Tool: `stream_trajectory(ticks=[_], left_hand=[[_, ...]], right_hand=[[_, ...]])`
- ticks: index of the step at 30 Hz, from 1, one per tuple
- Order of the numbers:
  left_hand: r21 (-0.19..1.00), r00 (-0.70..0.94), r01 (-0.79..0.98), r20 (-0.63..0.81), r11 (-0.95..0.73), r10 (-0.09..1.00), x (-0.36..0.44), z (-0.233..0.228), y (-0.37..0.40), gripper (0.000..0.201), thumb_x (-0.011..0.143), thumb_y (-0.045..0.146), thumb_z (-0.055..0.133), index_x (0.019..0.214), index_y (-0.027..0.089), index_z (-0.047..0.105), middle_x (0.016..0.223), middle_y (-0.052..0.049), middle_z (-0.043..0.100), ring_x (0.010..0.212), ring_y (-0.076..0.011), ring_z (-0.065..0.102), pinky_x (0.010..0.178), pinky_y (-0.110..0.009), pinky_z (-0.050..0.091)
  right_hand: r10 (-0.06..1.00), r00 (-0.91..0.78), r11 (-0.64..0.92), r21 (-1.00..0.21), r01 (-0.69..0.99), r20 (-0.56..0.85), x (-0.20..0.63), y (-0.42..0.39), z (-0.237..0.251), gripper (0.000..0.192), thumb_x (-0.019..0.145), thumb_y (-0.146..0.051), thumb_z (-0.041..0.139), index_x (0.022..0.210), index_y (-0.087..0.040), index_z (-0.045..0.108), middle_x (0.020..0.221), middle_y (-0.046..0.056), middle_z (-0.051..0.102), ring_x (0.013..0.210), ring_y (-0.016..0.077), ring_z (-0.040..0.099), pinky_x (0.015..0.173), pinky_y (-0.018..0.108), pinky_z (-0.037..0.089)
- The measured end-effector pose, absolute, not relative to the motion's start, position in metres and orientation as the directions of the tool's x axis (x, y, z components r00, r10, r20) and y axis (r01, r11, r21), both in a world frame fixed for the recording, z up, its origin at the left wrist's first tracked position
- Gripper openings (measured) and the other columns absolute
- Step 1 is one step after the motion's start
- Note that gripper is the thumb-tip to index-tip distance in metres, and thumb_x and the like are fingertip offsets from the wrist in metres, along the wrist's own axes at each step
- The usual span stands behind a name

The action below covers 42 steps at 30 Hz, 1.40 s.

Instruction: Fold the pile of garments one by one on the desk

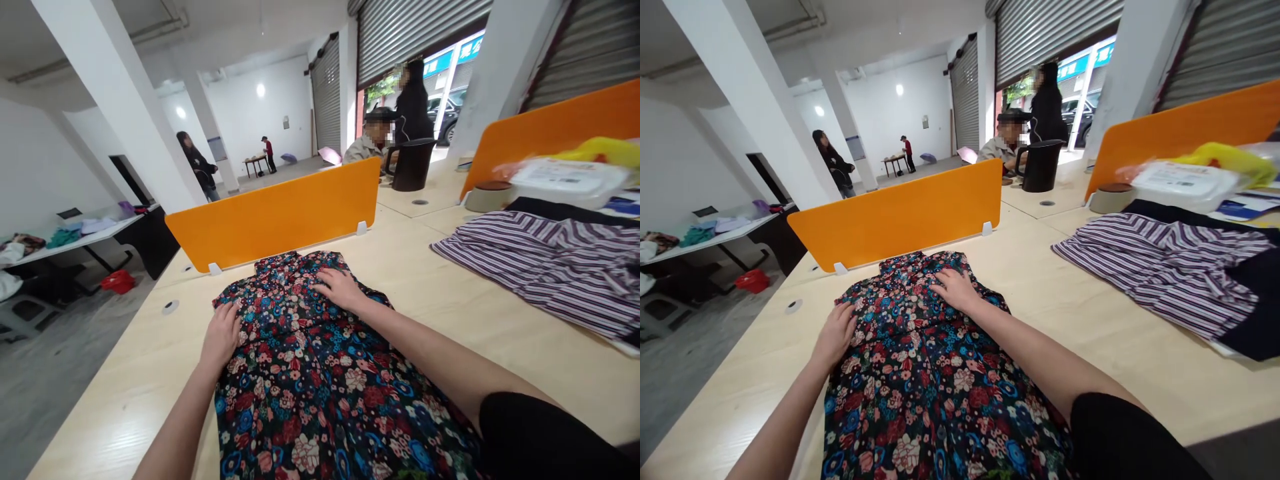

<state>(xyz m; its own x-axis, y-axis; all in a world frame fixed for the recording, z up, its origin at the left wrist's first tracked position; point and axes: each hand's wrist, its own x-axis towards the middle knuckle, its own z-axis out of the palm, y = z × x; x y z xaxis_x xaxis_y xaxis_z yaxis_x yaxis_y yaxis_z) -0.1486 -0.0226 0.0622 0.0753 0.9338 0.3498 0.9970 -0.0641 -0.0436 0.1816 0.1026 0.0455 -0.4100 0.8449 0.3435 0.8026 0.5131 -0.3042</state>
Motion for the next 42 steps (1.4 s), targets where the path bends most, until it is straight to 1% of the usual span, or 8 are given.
stream_trajectory(ticks=[2, 4, 17, 20, 24, 28, 33, 42], left_hand=[[-0.062, 0.012, 0.998, 0.285, 0.006, 0.958, -0.146, 0.048, -0.007, 0.05, 0.092, 0.042, 0.036, 0.136, 0.019, 0.046, 0.146, -0.012, 0.04, 0.135, -0.033, 0.032, 0.108, -0.051, 0.031], [-0.08, -0.078, 0.992, 0.179, 0.094, 0.981, -0.145, 0.033, 0.003, 0.057, 0.09, 0.049, 0.038, 0.142, 0.025, 0.038, 0.153, -0.009, 0.031, 0.137, -0.0391, 0.027, 0.107, -0.058, 0.029], [-0.111, -0.151, 0.981, 0.082, 0.16, 0.985, -0.142, 0.027, 0.01, 0.06, 0.091, 0.057, 0.028, 0.145, 0.031, 0.032, 0.155, -0.005, 0.025, 0.14, -0.0377, 0.023, 0.107, -0.06, 0.023], [-0.114, -0.177, 0.974, 0.168, 0.197, 0.97, -0.134, 0.032, 0.005, 0.061, 0.091, 0.055, 0.029, 0.144, 0.027, 0.036, 0.154, -0.008, 0.028, 0.14, -0.037, 0.021, 0.107, -0.063, 0.022], [-0.062, -0.085, 0.992, 0.294, 0.108, 0.952, -0.132, 0.034, 0.003, 0.057, 0.094, 0.046, 0.027, 0.142, 0.018, 0.039, 0.153, -0.011, 0.03, 0.14, -0.0327, 0.023, 0.11, -0.053, 0.027], [0.004, -0.147, 0.988, 0.293, 0.153, 0.945, -0.138, 0.024, 0.014, 0.061, 0.092, 0.051, 0.029, 0.145, 0.021, 0.034, 0.153, -0.011, 0.03, 0.139, -0.0344, 0.026, 0.108, -0.054, 0.029], [-0.024, -0.209, 0.977, 0.118, 0.213, 0.971, -0.145, 0.014, 0.031, 0.069, 0.086, 0.067, 0.027, 0.145, 0.032, 0.032, 0.156, -0.008, 0.024, 0.138, -0.0409, 0.026, 0.108, -0.06, 0.023], [-0.051, -0.164, 0.984, 0.102, 0.17, 0.981, -0.14, 0.028, 0.043, 0.067, 0.087, 0.065, 0.026, 0.144, 0.031, 0.035, 0.155, -0.009, 0.027, 0.138, -0.0403, 0.025, 0.106, -0.062, 0.024]], right_hand=[[0.823, -0.494, 0.558, -0.233, 0.796, 0.281, 0.174, 0.103, 0.034, 0.061, 0.091, -0.063, 0.034, 0.14, -0.027, 0.044, 0.149, 0.009, 0.037, 0.138, 0.0333, 0.026, 0.107, 0.061, 0.019], [0.812, -0.551, 0.582, -0.203, 0.787, 0.191, 0.17, 0.104, 0.022, 0.068, 0.089, -0.068, 0.032, 0.144, -0.029, 0.038, 0.153, 0.007, 0.03, 0.141, 0.0353, 0.017, 0.108, 0.066, 0.011], [0.817, -0.559, 0.577, -0.207, 0.79, 0.144, 0.173, 0.107, 0.009, 0.065, 0.09, -0.066, 0.028, 0.145, -0.032, 0.036, 0.154, 0.004, 0.029, 0.142, 0.0342, 0.016, 0.11, 0.064, 0.007], [0.821, -0.563, 0.566, -0.277, 0.777, 0.098, 0.177, 0.112, 0.017, 0.067, 0.089, -0.067, 0.029, 0.146, -0.032, 0.033, 0.154, 0.005, 0.027, 0.142, 0.0331, 0.016, 0.11, 0.063, 0.008], [0.899, -0.415, 0.435, -0.379, 0.817, 0.138, 0.19, 0.122, 0.031, 0.067, 0.091, -0.066, 0.021, 0.148, -0.032, 0.028, 0.156, 0.004, 0.023, 0.142, 0.0297, 0.019, 0.11, 0.062, 0.015], [0.932, -0.343, 0.362, -0.307, 0.88, 0.116, 0.199, 0.127, 0.025, 0.074, 0.087, -0.073, 0.023, 0.148, -0.032, 0.028, 0.156, 0.003, 0.023, 0.142, 0.0354, 0.015, 0.107, 0.068, 0.011], [0.914, -0.396, 0.404, -0.212, 0.89, 0.084, 0.203, 0.133, 0.006, 0.079, 0.083, -0.077, 0.023, 0.148, -0.034, 0.027, 0.157, 0.001, 0.02, 0.141, 0.0394, 0.013, 0.108, 0.066, 0.011], [0.934, -0.349, 0.358, -0.198, 0.913, 0.078, 0.206, 0.145, 0.011, 0.074, 0.085, -0.074, 0.021, 0.148, -0.035, 0.027, 0.157, 0.0, 0.02, 0.141, 0.0391, 0.014, 0.108, 0.067, 0.011]])
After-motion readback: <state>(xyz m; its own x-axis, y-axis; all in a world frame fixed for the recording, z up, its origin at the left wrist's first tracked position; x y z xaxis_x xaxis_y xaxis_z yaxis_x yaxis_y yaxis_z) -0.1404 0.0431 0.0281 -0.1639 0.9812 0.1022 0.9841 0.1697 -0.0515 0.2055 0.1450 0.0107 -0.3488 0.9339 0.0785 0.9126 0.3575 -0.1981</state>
